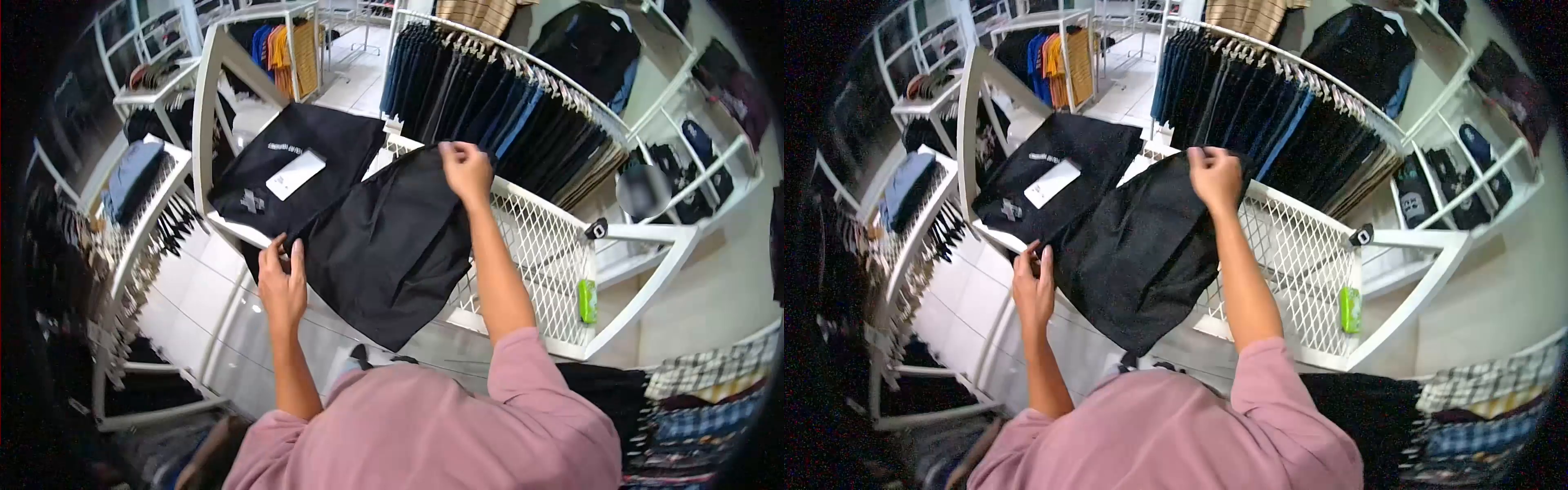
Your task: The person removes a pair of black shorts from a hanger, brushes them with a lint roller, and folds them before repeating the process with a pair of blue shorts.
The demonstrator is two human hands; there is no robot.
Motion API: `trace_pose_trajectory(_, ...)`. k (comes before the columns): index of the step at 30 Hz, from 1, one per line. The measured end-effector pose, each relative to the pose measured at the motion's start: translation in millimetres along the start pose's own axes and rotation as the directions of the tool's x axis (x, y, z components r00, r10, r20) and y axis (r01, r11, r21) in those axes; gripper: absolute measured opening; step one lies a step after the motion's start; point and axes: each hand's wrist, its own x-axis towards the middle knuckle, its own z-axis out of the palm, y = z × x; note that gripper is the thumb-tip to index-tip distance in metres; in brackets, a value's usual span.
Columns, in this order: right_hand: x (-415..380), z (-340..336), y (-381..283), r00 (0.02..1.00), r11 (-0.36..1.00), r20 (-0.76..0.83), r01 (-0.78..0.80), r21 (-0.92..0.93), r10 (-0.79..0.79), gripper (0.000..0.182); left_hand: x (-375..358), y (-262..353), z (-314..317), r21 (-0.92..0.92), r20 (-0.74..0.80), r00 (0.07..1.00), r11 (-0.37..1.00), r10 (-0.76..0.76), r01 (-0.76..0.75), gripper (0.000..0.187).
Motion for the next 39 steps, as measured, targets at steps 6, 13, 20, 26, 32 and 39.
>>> trace_pose_trajectory(6, 33, -14, 75, 0.905, 0.820, -0.140, -0.424, -0.385, 0.402, 0.084, 5, 0, 14, 0.292, -0.106, 0.957, 0.928, 0.271, -0.230, 0.054)
trace_pose_trajectory(13, 33, -17, 67, 0.833, 0.678, -0.197, -0.539, -0.500, 0.518, 0.102, 18, 1, 18, 0.330, -0.069, 0.928, 0.887, 0.365, -0.324, 0.034)
trace_pose_trajectory(20, 31, -11, 69, 0.967, 0.974, -0.227, -0.156, -0.165, 0.116, 0.085, 18, 0, 20, 0.303, -0.005, 0.915, 0.873, 0.403, -0.382, 0.022)
trace_pose_trajectory(26, 9, -120, 11, 0.865, 0.997, -0.496, 0.069, -0.034, -0.077, 0.087, -7, 30, -28, -0.411, 0.303, 0.928, 0.908, 0.215, -0.076, 0.020)
trace_pose_trajectory(32, 94, -213, 29, 0.929, 0.995, -0.360, 0.066, -0.073, -0.088, 0.102, -39, 84, -16, -0.651, 0.538, 0.786, 0.743, 0.305, 0.157, 0.039)
trace_pose_trajectory(39, -21, -252, 97, 0.971, 0.951, -0.239, -0.064, -0.304, -0.011, 0.082, -74, 66, 54, -0.306, 0.831, 0.509, 0.948, 0.223, 0.085, 0.054)
